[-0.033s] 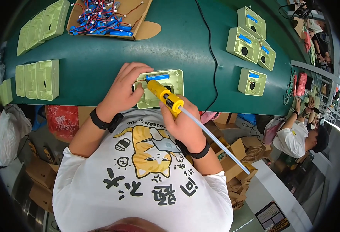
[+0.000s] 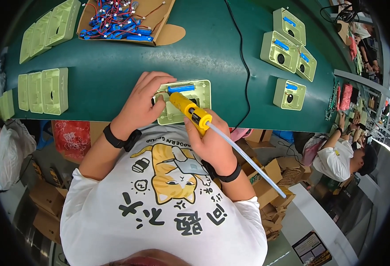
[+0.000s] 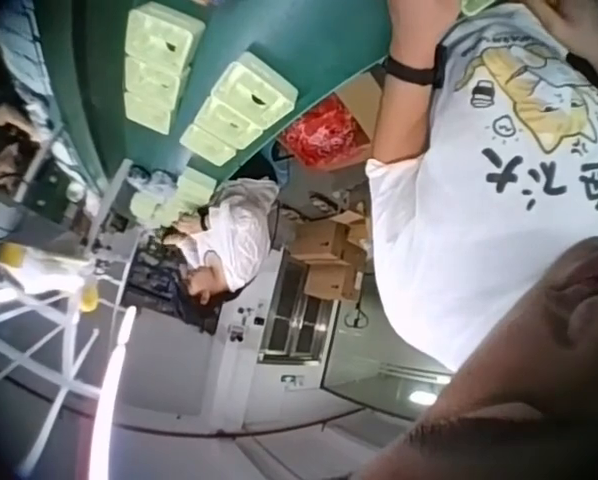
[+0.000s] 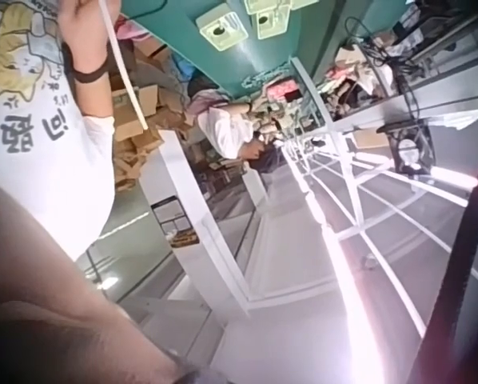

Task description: Applying hot glue to the interior of small green plastic enclosures at a production workbench.

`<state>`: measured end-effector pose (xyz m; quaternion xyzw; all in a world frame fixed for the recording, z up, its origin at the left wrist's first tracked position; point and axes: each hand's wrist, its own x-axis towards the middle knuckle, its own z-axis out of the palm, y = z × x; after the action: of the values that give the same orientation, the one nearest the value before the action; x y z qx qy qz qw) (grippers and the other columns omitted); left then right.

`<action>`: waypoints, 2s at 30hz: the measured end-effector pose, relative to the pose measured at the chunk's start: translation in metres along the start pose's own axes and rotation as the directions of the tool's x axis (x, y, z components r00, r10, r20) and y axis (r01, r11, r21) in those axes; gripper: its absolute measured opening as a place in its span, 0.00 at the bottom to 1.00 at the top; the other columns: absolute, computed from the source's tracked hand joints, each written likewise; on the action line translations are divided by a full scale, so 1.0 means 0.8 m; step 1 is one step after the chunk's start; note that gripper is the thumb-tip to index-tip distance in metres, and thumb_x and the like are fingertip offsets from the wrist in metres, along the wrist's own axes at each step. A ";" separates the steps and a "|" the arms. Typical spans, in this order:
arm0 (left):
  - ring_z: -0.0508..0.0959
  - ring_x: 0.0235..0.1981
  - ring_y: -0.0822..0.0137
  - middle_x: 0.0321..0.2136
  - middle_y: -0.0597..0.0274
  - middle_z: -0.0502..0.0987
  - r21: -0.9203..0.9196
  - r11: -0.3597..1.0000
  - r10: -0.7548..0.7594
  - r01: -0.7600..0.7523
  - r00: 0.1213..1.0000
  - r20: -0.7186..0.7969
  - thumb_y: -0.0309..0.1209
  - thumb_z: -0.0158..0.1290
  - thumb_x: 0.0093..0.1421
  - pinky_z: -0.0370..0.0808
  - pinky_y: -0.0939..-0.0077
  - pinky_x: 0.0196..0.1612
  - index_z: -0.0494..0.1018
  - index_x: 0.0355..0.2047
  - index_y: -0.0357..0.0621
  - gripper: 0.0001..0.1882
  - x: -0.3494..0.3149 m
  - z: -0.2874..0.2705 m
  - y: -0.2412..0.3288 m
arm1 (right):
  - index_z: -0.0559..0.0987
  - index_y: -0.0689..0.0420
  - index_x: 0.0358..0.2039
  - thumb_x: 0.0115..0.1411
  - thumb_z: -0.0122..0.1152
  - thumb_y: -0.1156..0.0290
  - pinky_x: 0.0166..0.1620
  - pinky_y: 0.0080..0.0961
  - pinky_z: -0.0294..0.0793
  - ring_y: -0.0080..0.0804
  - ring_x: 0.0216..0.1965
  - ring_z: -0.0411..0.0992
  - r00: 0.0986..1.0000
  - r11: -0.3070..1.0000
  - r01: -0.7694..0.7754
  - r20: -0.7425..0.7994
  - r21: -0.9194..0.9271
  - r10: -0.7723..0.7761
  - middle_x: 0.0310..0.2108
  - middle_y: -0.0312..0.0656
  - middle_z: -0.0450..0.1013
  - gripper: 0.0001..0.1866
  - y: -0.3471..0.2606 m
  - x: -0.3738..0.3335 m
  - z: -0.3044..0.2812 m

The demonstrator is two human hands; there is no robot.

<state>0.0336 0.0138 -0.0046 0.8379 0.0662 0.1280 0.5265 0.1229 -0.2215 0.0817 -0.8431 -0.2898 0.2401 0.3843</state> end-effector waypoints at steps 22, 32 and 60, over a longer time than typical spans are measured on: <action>0.80 0.61 0.41 0.63 0.47 0.81 0.030 1.000 0.001 0.000 0.999 -0.035 0.19 0.58 0.62 0.77 0.48 0.70 0.79 0.67 0.39 0.30 -0.007 0.000 0.003 | 0.88 0.67 0.47 0.74 0.75 0.71 0.40 0.46 0.84 0.59 0.35 0.85 0.996 0.996 -0.089 -0.033 -0.007 0.089 0.38 0.57 0.85 0.11 0.004 -0.012 -0.010; 0.82 0.38 0.68 0.63 0.51 0.76 -0.142 0.945 -0.289 0.295 0.955 0.062 0.14 0.57 0.68 0.81 0.71 0.42 0.74 0.74 0.38 0.33 -0.014 -0.012 0.027 | 0.85 0.66 0.63 0.83 0.67 0.69 0.43 0.36 0.86 0.32 0.37 0.85 0.989 0.826 -0.130 0.131 0.548 0.069 0.51 0.46 0.89 0.16 0.028 -0.031 -0.019; 0.79 0.71 0.38 0.68 0.39 0.81 0.538 0.838 0.222 0.090 0.845 -0.486 0.21 0.63 0.68 0.74 0.45 0.77 0.79 0.66 0.38 0.26 0.001 -0.119 -0.016 | 0.78 0.64 0.58 0.85 0.59 0.61 0.31 0.36 0.85 0.32 0.27 0.76 0.943 0.383 0.244 -0.310 0.891 0.121 0.54 0.59 0.81 0.17 0.142 -0.030 -0.015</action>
<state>0.0074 0.1021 0.0235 0.8850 0.2121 0.3488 0.2239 0.1474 -0.3048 0.0038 -0.5029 -0.0720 0.2028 0.8371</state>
